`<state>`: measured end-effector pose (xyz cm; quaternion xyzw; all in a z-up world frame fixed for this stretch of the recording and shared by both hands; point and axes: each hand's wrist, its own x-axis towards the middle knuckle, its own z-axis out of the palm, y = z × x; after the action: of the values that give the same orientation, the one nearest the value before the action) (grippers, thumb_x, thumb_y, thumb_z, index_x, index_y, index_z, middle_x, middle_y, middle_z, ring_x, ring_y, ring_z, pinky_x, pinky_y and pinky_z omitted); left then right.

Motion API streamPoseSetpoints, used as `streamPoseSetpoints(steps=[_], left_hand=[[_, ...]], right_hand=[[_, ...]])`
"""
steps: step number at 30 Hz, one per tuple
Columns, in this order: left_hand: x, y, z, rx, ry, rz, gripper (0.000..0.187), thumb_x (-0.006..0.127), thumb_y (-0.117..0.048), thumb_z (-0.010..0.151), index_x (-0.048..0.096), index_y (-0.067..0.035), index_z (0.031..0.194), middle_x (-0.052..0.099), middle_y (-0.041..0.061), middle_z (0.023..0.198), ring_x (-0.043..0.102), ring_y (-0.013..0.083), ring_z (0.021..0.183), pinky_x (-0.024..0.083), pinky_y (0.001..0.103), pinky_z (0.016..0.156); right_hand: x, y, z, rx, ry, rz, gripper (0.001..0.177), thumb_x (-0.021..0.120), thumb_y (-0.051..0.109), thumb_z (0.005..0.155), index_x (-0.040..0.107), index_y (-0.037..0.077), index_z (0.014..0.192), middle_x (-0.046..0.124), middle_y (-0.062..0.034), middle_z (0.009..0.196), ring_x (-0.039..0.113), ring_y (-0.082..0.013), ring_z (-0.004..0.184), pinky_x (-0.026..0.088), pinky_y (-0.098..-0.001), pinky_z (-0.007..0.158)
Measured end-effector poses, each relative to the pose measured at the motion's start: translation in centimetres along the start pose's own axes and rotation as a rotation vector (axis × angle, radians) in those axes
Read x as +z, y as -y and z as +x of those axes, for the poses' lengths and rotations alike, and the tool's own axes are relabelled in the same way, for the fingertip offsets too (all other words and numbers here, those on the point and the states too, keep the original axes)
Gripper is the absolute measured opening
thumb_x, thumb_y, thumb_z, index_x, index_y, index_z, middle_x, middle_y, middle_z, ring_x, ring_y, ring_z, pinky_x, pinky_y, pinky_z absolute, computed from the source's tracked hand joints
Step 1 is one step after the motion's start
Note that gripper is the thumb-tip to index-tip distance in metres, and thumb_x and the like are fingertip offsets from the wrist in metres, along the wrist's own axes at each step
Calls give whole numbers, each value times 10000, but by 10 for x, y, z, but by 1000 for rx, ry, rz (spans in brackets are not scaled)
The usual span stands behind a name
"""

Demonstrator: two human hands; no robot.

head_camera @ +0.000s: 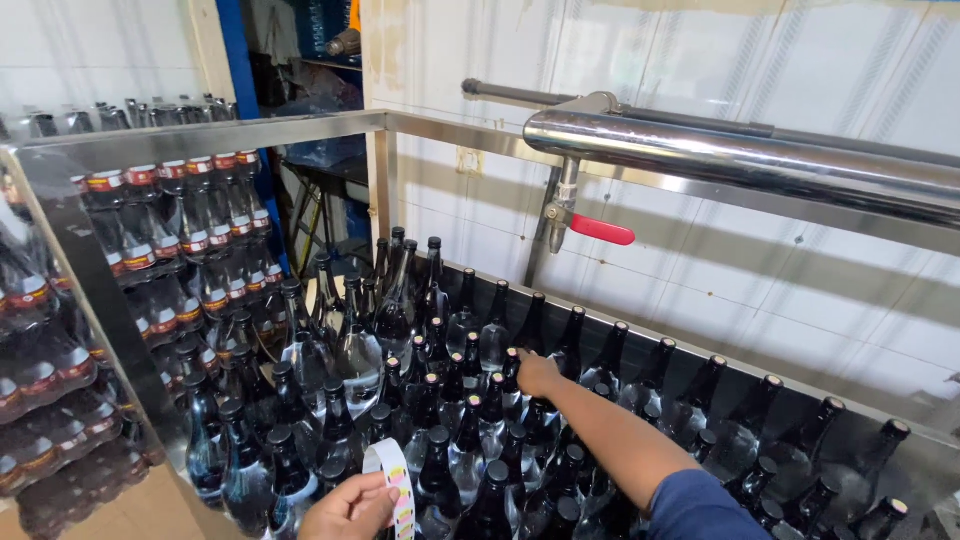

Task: Manually applying small circular labels or seals to the caps of bottles arranged in a crate.

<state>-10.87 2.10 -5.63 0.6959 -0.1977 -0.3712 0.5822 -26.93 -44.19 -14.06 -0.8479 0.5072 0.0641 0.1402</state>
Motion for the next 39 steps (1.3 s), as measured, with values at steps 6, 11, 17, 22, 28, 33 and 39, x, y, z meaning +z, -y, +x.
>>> streamPoseSetpoints(steps=[6,11,17,22,28,33,39], left_hand=[[-3,-11,-1,-194,-31,-246,219,845,-4,1013,916,120,1179,821,224,934,692,264,816,689,397,858],[12,33,39,-67,9,-385,234,904,24,934,911,146,1133,710,247,794,655,275,720,634,382,678],[8,59,55,346,286,-42,233,933,-98,851,1032,-2,1038,1013,109,983,913,182,848,726,260,853],[3,58,17,807,125,374,186,945,-395,768,991,-341,939,931,-191,939,849,-33,797,602,147,758],[-1,62,0,1154,16,422,245,815,-316,916,904,-430,1114,777,-144,878,722,71,671,536,236,624],[4,59,17,698,41,439,196,857,-331,867,964,-284,1023,889,-195,952,772,-33,701,563,133,741],[21,62,82,320,294,496,289,946,-399,855,1004,-304,1122,883,-25,1189,872,43,1018,624,140,988]], right_hand=[[-57,84,-139,-311,-307,206,545,625,368,1127,572,65,1577,503,-166,1690,429,-376,1584,394,-545,1301],[-63,156,-298,-1361,-599,93,531,625,462,1121,729,8,1377,762,-177,1192,696,-333,1074,622,-459,877],[-38,160,-342,-1319,-675,119,327,663,274,1159,810,-3,1253,787,-165,1109,698,-337,951,592,-434,795],[-47,164,-389,-962,-365,401,244,697,321,1114,845,142,1187,829,-62,1080,764,-230,955,628,-366,832],[-62,154,-388,-618,-64,667,133,755,193,1092,861,131,1143,835,-54,967,759,-106,804,671,-230,755],[-88,113,-323,-347,-57,823,187,747,204,1111,890,83,1109,792,-112,700,729,-126,550,640,-239,541],[-50,32,-219,-339,-3,102,346,731,174,1059,775,197,1402,803,-5,1358,762,-132,1269,508,-365,1246]])
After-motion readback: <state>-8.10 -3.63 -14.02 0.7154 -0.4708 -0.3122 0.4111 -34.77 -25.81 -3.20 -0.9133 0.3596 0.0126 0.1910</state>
